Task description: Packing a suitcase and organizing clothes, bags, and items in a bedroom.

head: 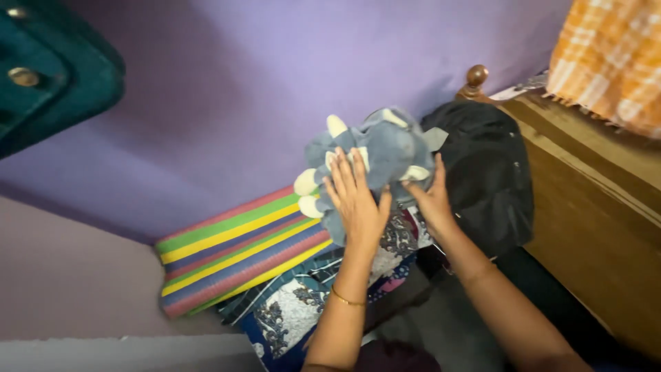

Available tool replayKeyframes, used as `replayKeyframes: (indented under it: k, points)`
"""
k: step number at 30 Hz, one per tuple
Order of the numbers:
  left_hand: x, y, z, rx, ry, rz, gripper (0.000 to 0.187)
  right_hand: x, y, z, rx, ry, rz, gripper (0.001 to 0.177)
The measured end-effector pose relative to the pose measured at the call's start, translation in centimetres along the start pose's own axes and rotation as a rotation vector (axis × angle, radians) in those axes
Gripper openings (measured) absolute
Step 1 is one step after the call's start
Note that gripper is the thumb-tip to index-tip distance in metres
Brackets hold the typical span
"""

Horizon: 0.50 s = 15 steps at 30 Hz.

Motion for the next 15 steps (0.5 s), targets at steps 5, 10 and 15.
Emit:
replayKeyframes:
  k: [5,10,15]
  points:
    - [-10.5,6.0,-13.8,0.163,-0.322,-0.402,0.085,0.6,-1.0,11.2,0.497,0.703,-0.058,0.101]
    - [-12.1,8.4,-13.0,0.241,-0.406,-0.679,0.102,2.1,2.3,9.2,0.416,0.943,-0.074,0.100]
    - [-12.1,8.1,-2.4,-0.047,-0.127,-0.507,0.099,6.2,5.3,3.1,0.369,1.139,0.034,0.094]
Point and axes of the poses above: each hand's wrist, its own y-axis away from the middle knuckle, its own x-axis out of the back of the hand, z = x × y, the point moved 6 cm from there along -y, towards the middle knuckle, and after that the axes turned 3 degrees about z, right-handed, at the moved point
